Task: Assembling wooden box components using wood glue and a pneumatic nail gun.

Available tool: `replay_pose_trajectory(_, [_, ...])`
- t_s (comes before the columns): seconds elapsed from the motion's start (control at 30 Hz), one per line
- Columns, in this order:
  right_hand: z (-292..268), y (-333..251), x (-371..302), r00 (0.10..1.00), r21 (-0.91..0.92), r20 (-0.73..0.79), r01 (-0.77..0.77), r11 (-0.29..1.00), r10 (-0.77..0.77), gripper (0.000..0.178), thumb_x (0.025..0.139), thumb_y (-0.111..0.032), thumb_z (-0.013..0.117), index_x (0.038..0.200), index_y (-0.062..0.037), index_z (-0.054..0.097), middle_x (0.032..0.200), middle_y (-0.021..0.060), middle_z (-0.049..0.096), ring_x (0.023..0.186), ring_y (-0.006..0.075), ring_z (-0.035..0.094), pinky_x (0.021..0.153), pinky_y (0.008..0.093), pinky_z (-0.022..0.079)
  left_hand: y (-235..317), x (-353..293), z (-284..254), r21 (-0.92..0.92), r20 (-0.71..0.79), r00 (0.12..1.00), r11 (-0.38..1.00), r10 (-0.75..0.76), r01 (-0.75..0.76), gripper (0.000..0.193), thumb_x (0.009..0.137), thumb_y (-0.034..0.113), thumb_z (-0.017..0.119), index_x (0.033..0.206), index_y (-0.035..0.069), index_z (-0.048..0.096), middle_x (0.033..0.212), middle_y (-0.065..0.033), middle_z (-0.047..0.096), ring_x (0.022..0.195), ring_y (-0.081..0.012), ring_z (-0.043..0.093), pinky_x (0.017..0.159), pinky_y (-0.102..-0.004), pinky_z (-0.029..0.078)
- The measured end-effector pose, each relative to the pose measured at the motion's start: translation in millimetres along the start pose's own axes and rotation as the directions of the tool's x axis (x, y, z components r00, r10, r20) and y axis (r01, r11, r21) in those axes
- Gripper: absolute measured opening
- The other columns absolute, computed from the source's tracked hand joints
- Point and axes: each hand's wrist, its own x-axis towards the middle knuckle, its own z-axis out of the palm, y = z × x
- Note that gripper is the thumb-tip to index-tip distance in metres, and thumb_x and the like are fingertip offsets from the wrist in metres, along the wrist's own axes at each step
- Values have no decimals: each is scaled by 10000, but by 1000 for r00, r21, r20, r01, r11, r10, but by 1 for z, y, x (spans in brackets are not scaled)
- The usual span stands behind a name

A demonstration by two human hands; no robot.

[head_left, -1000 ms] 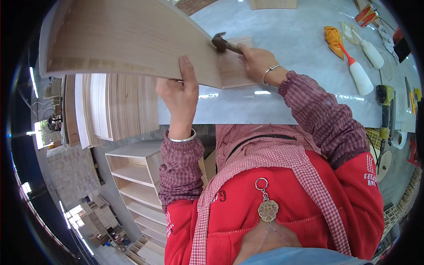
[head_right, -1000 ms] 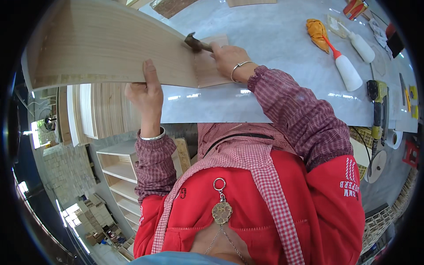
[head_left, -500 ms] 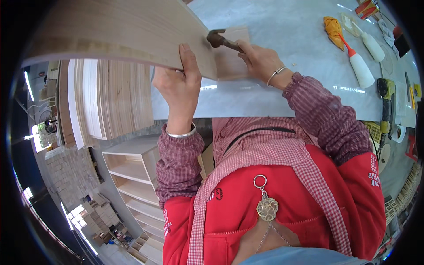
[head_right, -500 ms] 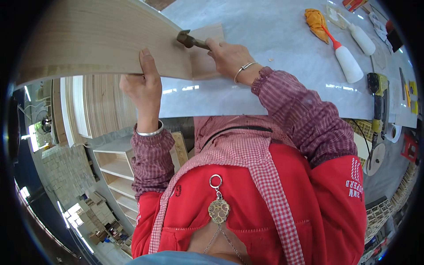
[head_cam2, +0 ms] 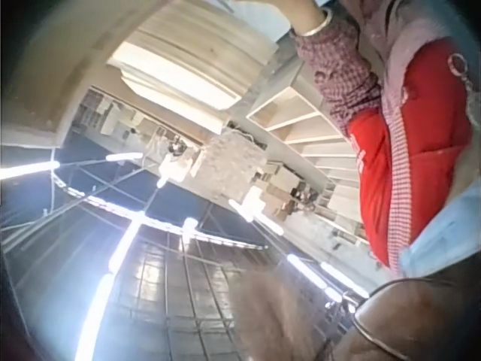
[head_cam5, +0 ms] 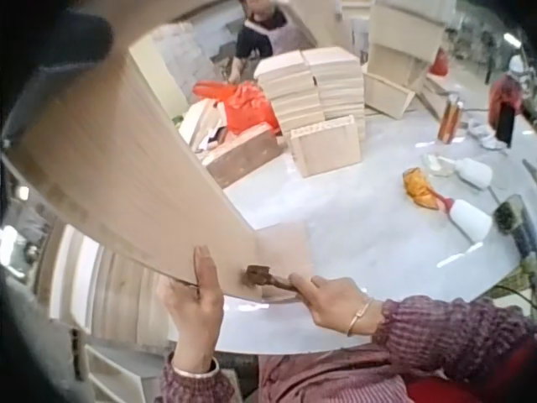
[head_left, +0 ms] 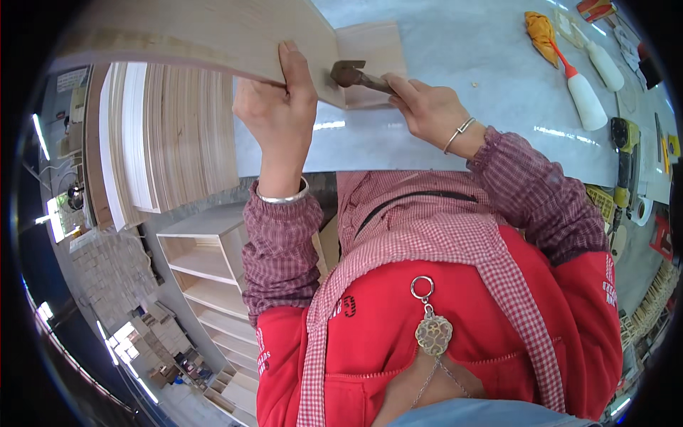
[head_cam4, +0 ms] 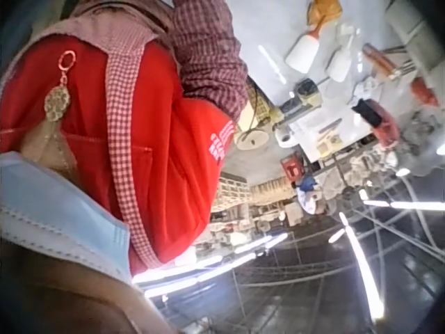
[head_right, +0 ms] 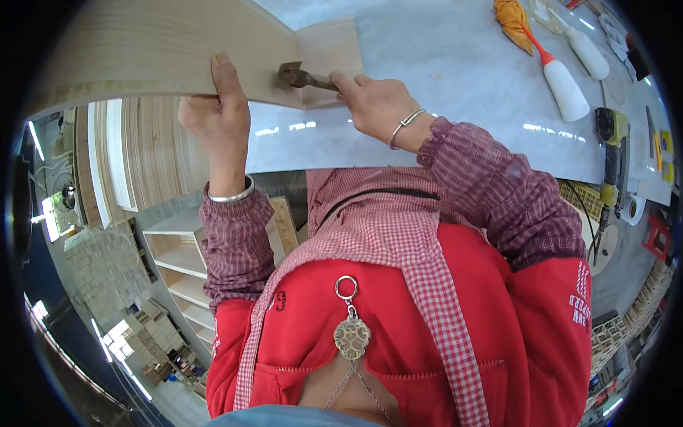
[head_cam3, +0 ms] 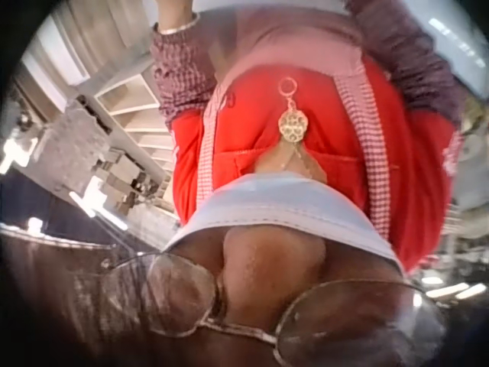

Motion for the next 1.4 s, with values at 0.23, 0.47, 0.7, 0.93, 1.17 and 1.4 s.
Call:
replay_pose_trajectory(0.23, [5,-4,-24,1000,-34,26,4,999,-3,260,915,-195,511,1146,-79,486,720,90,588,491,253,546,451,324,442,6,3,-7,38,70,996,998,-59,56,206,831,87,633,667,34,521,528,-12,426,421,-149,332,398,-284,301])
replay_pose_trajectory(0.47, [-9,-14,-25,999,28,29,-45,999,44,249,909,-181,511,1131,-69,507,740,96,606,547,259,577,494,329,460,8,2,-6,68,52,998,997,-36,32,199,840,92,627,680,19,535,540,-25,459,427,-155,360,408,-289,329])
replay_pose_trajectory(0.7, [-37,1,-44,997,246,-43,-50,968,62,362,856,-97,557,1217,-78,548,905,91,673,648,242,615,605,325,487,12,12,-18,-113,9,973,966,-232,231,163,856,115,626,780,-18,568,618,-48,530,500,-149,455,472,-265,391])
replay_pose_trajectory(0.93, [-104,55,-95,783,544,-342,-285,789,519,304,875,-92,553,1171,-27,570,736,26,583,586,110,517,546,240,423,-16,9,-12,-555,159,769,588,-619,589,285,870,154,638,1041,-47,531,876,-101,591,725,-164,572,654,-235,477])
replay_pose_trajectory(1.17, [-123,86,-143,634,704,-153,-468,534,758,234,926,-173,514,1108,-41,578,639,-16,502,495,56,363,441,186,282,-14,-23,55,-562,566,479,110,-671,820,427,881,179,616,1178,-79,450,1043,-176,571,858,-223,607,765,-281,520])
replay_pose_trajectory(1.4, [-161,79,-123,676,730,-66,-469,498,734,278,919,-166,524,1159,-29,548,651,-6,526,484,44,374,407,167,274,-11,-55,79,-484,751,375,-67,-543,873,412,892,164,576,1198,-75,437,1035,-195,583,848,-233,619,739,-290,532])
